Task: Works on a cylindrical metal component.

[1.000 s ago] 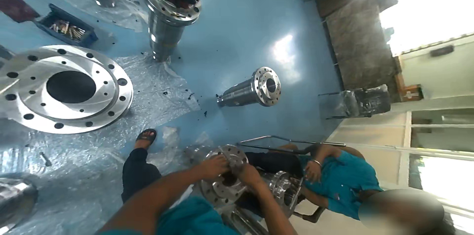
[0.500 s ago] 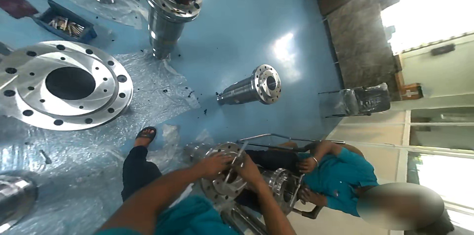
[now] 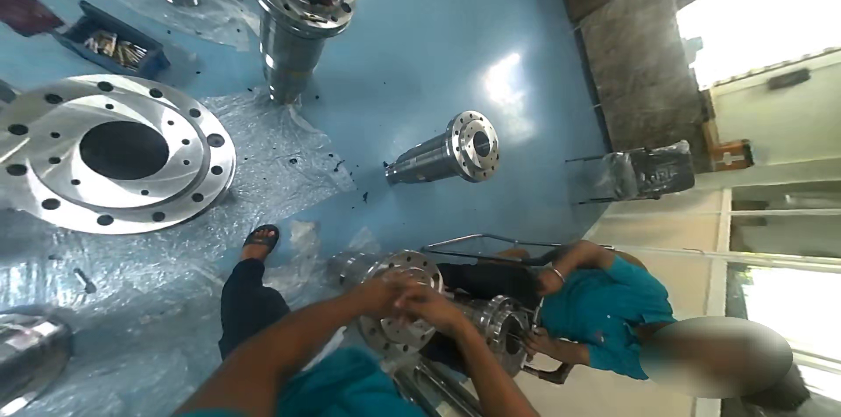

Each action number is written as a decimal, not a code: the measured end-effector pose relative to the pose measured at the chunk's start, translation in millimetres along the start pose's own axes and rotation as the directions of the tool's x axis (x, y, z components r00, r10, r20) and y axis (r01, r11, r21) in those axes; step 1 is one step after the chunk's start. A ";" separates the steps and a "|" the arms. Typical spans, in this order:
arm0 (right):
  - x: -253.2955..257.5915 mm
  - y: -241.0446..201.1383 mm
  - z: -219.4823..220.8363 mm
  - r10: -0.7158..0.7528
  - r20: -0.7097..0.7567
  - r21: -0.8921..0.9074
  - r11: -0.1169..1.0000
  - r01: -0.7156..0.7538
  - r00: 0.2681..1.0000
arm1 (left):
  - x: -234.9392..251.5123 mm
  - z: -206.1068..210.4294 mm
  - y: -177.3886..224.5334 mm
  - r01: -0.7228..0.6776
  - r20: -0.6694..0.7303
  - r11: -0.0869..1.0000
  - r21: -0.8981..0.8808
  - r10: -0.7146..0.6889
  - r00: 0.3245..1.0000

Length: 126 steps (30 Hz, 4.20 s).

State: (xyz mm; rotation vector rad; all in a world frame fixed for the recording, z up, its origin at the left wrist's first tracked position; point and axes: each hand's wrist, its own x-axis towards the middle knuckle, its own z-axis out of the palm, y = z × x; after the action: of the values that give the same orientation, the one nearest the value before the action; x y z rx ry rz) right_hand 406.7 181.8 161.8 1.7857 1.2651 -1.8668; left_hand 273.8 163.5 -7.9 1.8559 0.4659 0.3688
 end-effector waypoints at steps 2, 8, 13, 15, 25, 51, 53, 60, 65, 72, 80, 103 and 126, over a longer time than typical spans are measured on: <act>-4.4 -6.5 -2.0 0.246 0.049 -0.263 0.938 -0.225 0.968 | 2.3 -2.0 1.6 -0.018 0.048 0.999 0.039 0.016 0.999; 7.1 16.6 -15.6 0.240 -0.337 -0.235 0.915 -0.329 0.910 | 7.1 2.7 -5.2 -0.009 0.063 0.996 0.087 0.004 0.998; 3.5 22.2 8.1 -0.022 -0.120 -0.028 0.999 0.019 0.993 | 4.4 1.6 -1.8 0.005 0.021 1.000 0.014 -0.005 1.000; -3.8 14.2 3.1 0.226 0.033 -0.203 0.955 -0.215 0.974 | 7.3 4.3 -4.9 -0.028 0.064 0.995 0.093 0.022 0.998; 5.0 14.2 -2.0 0.002 -0.116 -0.067 0.998 -0.010 0.993 | 6.6 5.5 -1.9 0.018 0.047 0.999 0.043 -0.020 0.999; -5.6 2.4 -10.8 0.250 0.038 -0.226 0.945 -0.235 0.968 | 10.2 1.8 1.4 0.010 0.139 0.998 0.064 -0.019 0.990; -4.6 2.6 -22.0 0.396 -0.109 -0.345 0.845 -0.408 0.912 | 12.5 0.1 4.7 0.003 0.170 0.994 0.111 -0.022 0.985; 12.7 19.9 -12.2 0.322 -0.450 -0.136 0.897 -0.420 0.833 | 17.6 3.3 1.7 0.020 0.175 0.995 0.100 -0.037 0.984; 23.3 46.5 15.4 0.101 -0.594 -0.169 0.954 -0.247 0.798 | 17.1 -2.0 6.5 0.038 0.200 0.994 0.102 -0.058 0.978; 17.5 59.7 3.6 -0.128 -0.477 -0.354 0.933 -0.057 0.869 | -20.8 -27.7 0.6 0.232 -0.059 0.973 -0.013 -0.232 0.971; -4.6 64.2 -37.8 -0.123 -0.481 -0.376 0.923 -0.078 0.868 | -115.4 -57.2 -50.7 0.530 -0.368 0.842 -0.101 -0.527 0.766; 22.1 134.0 -80.1 0.090 -0.714 -0.030 0.987 -0.160 0.694 | -165.4 -55.4 -37.5 0.763 -0.336 0.573 -0.298 -0.811 0.478; -66.1 84.0 -48.3 0.253 -0.601 0.649 0.708 0.278 0.758 | 79.6 -45.6 79.3 0.377 0.086 0.703 -0.602 -0.413 0.907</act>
State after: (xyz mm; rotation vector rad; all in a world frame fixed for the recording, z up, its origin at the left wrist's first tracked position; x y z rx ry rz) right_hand 512.5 143.3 194.9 3.0776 0.6867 -1.9453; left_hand 332.6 216.8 83.7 1.0741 0.6792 0.2344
